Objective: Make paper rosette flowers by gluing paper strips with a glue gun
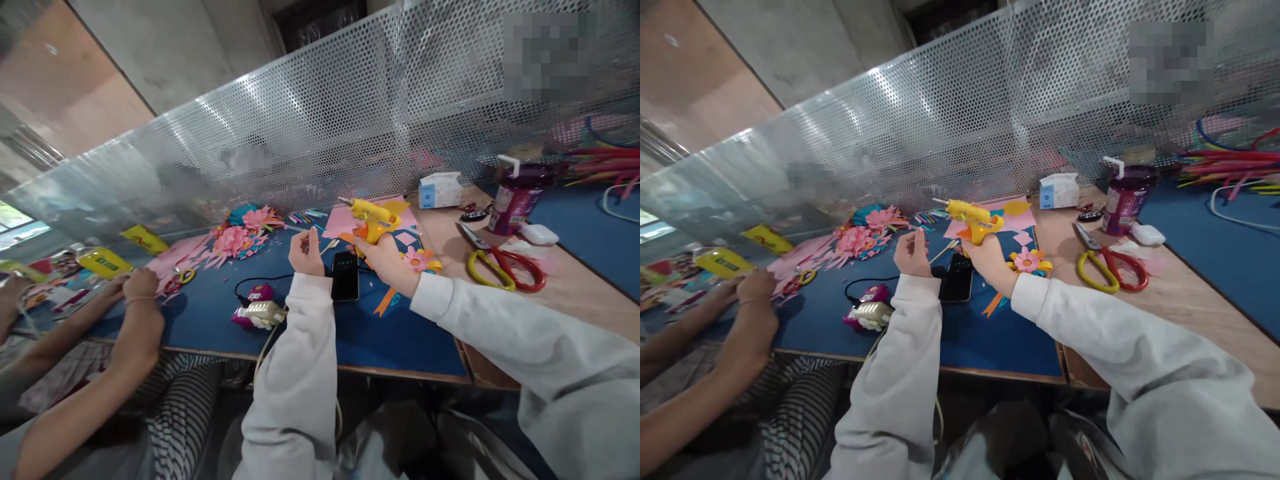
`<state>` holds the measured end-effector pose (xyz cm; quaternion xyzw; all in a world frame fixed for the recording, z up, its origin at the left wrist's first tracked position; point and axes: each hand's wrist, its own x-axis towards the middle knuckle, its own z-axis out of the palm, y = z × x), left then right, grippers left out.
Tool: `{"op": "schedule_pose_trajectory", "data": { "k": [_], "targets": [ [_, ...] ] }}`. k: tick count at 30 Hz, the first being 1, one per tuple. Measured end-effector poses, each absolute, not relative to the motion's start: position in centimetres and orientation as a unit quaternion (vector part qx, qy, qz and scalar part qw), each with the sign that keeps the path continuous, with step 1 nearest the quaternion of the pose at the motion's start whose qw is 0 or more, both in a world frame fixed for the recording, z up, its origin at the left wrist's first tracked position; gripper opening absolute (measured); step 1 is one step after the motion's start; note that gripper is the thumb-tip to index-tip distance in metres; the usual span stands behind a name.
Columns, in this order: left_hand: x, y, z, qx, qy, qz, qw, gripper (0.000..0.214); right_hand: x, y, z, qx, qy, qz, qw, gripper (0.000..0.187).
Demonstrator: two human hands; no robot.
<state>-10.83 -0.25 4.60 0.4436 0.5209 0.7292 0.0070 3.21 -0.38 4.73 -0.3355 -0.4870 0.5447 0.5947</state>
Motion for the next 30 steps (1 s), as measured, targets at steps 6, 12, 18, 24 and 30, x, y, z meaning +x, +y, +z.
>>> {"op": "schedule_pose_trajectory", "data": {
  "k": [6,12,18,24,30],
  "targets": [
    [-12.3,-0.8,5.6,0.400,0.578,0.707,-0.072,0.024,2.4,-2.1,3.4,-0.376,-0.497,0.558,0.547,0.028],
    [-12.8,-1.1,6.3,0.388,0.603,0.688,-0.108,0.019,2.1,-3.1,2.9,-0.370,-0.485,0.578,0.542,0.019],
    [-13.2,-1.1,6.3,0.390,0.603,0.682,-0.139,0.018,2.3,-4.0,2.9,-0.377,-0.451,0.637,0.499,0.024],
    [-14.0,-0.5,5.6,0.469,0.588,0.635,-0.179,0.020,2.7,-3.9,2.9,-0.339,-0.418,0.691,0.483,0.022],
    [-14.3,0.0,4.9,0.562,0.538,0.569,-0.265,0.020,2.9,-3.7,2.5,-0.314,-0.400,0.702,0.498,0.025]
  ]
}}
